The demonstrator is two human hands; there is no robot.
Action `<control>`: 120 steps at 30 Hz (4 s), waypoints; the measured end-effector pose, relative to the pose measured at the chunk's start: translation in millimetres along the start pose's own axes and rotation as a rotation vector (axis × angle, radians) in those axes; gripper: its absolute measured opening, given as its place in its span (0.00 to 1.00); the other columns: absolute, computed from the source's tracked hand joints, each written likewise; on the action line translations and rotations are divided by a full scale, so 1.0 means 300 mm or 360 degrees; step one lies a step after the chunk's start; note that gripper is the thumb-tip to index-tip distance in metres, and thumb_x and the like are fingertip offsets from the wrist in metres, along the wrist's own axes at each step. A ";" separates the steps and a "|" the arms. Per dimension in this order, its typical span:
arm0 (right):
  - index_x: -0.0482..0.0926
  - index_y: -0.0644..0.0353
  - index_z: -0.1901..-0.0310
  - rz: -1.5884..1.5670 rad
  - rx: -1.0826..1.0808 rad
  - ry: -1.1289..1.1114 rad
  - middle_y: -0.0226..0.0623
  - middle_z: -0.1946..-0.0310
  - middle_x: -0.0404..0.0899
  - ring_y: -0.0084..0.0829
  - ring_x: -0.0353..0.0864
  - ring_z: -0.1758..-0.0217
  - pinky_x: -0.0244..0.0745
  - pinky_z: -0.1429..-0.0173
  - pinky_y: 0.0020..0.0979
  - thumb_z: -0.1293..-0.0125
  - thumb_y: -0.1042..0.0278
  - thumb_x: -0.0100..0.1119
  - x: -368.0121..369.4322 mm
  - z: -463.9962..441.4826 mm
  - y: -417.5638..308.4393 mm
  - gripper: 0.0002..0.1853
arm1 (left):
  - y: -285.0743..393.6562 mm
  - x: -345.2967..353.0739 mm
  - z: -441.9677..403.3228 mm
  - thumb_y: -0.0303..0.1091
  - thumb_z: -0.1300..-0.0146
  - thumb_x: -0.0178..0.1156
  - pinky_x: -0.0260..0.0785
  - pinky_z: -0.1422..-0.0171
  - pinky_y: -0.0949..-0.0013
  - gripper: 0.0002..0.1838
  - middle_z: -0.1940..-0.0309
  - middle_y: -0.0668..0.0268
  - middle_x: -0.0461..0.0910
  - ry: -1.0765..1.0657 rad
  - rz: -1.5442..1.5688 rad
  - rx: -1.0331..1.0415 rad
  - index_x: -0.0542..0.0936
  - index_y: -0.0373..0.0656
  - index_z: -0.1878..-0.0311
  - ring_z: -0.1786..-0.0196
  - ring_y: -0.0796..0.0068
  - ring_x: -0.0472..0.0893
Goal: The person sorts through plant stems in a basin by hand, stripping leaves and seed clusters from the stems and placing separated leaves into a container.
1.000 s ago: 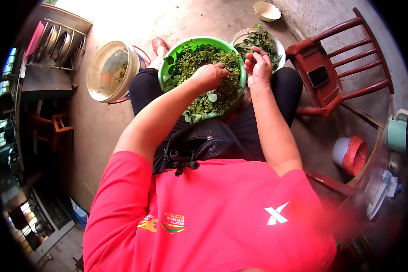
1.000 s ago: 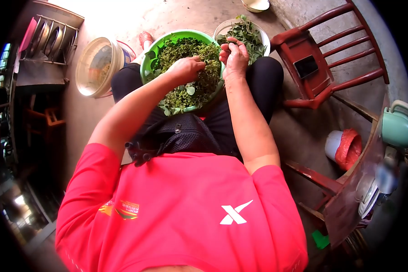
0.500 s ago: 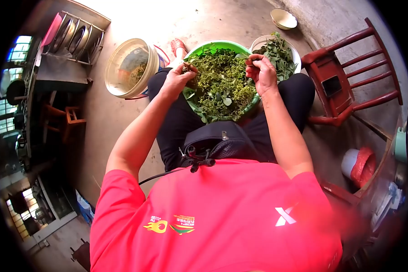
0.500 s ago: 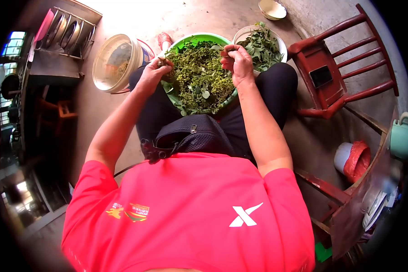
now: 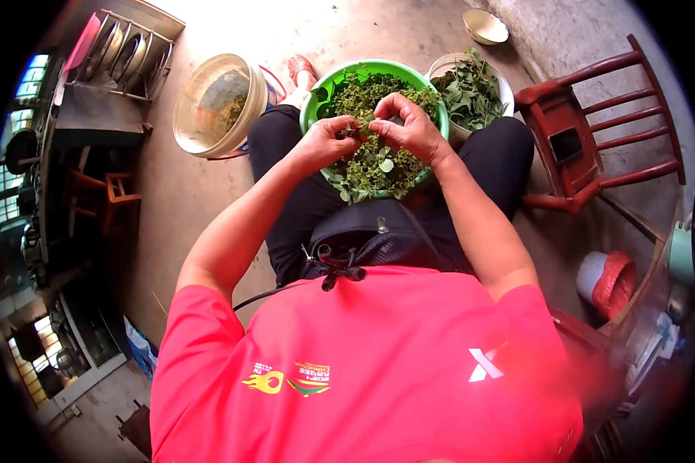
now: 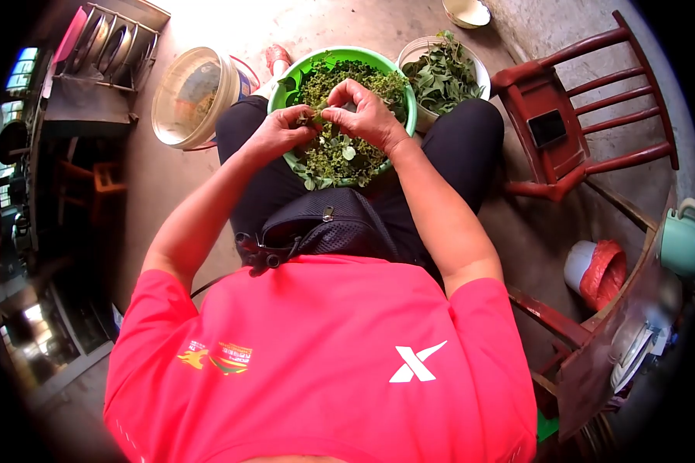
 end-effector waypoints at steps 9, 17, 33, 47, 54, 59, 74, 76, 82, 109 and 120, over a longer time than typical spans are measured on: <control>0.78 0.57 0.64 0.0040 0.0164 -0.0062 0.23 0.76 0.74 0.13 0.67 0.77 0.64 0.73 0.17 0.41 0.69 0.61 0.001 0.013 0.023 0.05 | 0.019 -0.007 -0.001 0.31 0.39 0.60 0.62 0.69 0.79 0.06 0.76 0.77 0.74 0.0067 -0.0324 0.0042 0.78 0.40 0.61 0.73 0.89 0.69; 0.74 0.53 0.68 -0.0326 0.0215 -0.0012 0.20 0.80 0.68 0.13 0.61 0.83 0.56 0.79 0.17 0.40 0.67 0.56 -0.005 0.019 0.061 0.02 | 0.162 0.010 -0.008 0.35 0.48 0.62 0.70 0.64 0.63 0.09 0.75 0.57 0.78 0.0266 -0.1030 0.0390 0.78 0.40 0.68 0.69 0.61 0.80; 0.73 0.53 0.67 -0.0536 -0.0070 0.0026 0.24 0.76 0.73 0.14 0.68 0.79 0.63 0.76 0.16 0.42 0.67 0.52 -0.088 0.037 -0.085 0.03 | 0.133 -0.072 -0.005 0.37 0.47 0.58 0.70 0.62 0.59 0.09 0.71 0.58 0.76 0.0562 -0.1553 0.0393 0.75 0.41 0.70 0.66 0.56 0.79; 0.75 0.57 0.63 0.1249 -0.0609 0.0237 0.38 0.68 0.77 0.36 0.80 0.66 0.75 0.60 0.33 0.45 0.68 0.64 0.040 0.016 -0.075 0.10 | 0.156 0.024 -0.031 0.38 0.47 0.56 0.73 0.61 0.54 0.09 0.72 0.56 0.80 0.0529 -0.1792 0.0226 0.80 0.45 0.69 0.65 0.55 0.81; 0.73 0.60 0.62 0.0152 0.0042 0.0583 0.31 0.72 0.74 0.21 0.75 0.76 0.71 0.75 0.26 0.33 0.59 0.55 -0.107 -0.009 0.049 0.12 | 0.127 -0.027 -0.030 0.41 0.46 0.60 0.72 0.63 0.60 0.11 0.76 0.54 0.79 0.0470 -0.1250 0.0224 0.81 0.43 0.68 0.70 0.59 0.81; 0.70 0.56 0.61 -0.0471 0.0056 0.0587 0.29 0.68 0.75 0.18 0.73 0.76 0.68 0.79 0.18 0.32 0.66 0.52 -0.150 0.014 0.010 0.05 | 0.037 -0.057 -0.017 0.37 0.38 0.60 0.62 0.72 0.81 0.08 0.75 0.77 0.73 0.0193 0.0031 -0.0030 0.78 0.44 0.62 0.75 0.88 0.70; 0.75 0.56 0.52 -0.0270 0.0373 0.0414 0.24 0.75 0.73 0.14 0.68 0.78 0.65 0.78 0.19 0.35 0.67 0.53 -0.106 0.000 0.119 0.11 | 0.025 -0.082 0.026 0.35 0.40 0.58 0.66 0.66 0.75 0.05 0.67 0.75 0.74 0.0198 0.0806 -0.0070 0.76 0.49 0.61 0.64 0.83 0.72; 0.75 0.54 0.50 -0.0112 0.0348 0.0283 0.22 0.76 0.72 0.13 0.67 0.79 0.62 0.78 0.18 0.35 0.68 0.56 -0.064 0.007 0.102 0.12 | 0.036 -0.071 0.023 0.34 0.40 0.59 0.66 0.67 0.75 0.06 0.68 0.74 0.75 0.0073 0.0932 -0.0005 0.76 0.48 0.60 0.65 0.83 0.73; 0.75 0.54 0.55 -0.0225 0.0306 0.0050 0.21 0.80 0.69 0.14 0.64 0.81 0.58 0.78 0.18 0.34 0.64 0.56 -0.027 -0.011 0.127 0.09 | 0.057 -0.035 0.025 0.34 0.40 0.58 0.66 0.67 0.75 0.10 0.66 0.73 0.73 -0.0051 0.0735 -0.0065 0.74 0.48 0.55 0.63 0.82 0.72; 0.74 0.57 0.61 -0.0596 0.0155 0.0902 0.28 0.77 0.73 0.15 0.65 0.83 0.58 0.84 0.18 0.34 0.68 0.52 -0.228 0.049 0.099 0.04 | -0.055 -0.828 0.195 0.38 0.44 0.64 0.74 0.71 0.70 0.38 0.50 0.55 0.73 0.1535 0.0545 -0.0145 0.55 0.47 0.34 0.66 0.65 0.78; 0.75 0.59 0.59 -0.0731 -0.0036 0.1050 0.29 0.76 0.73 0.17 0.67 0.81 0.59 0.81 0.19 0.34 0.68 0.52 -0.328 0.068 0.068 0.06 | 0.126 -0.196 0.010 0.31 0.45 0.61 0.73 0.57 0.67 0.13 0.62 0.58 0.78 0.0734 -0.1271 0.0755 0.78 0.40 0.55 0.63 0.65 0.80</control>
Point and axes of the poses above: each hand's wrist, its own z-axis away from the middle knuckle, its own x-axis out of the palm, y = z × x, the point moved 8 cm from there along -z, towards the middle knuckle
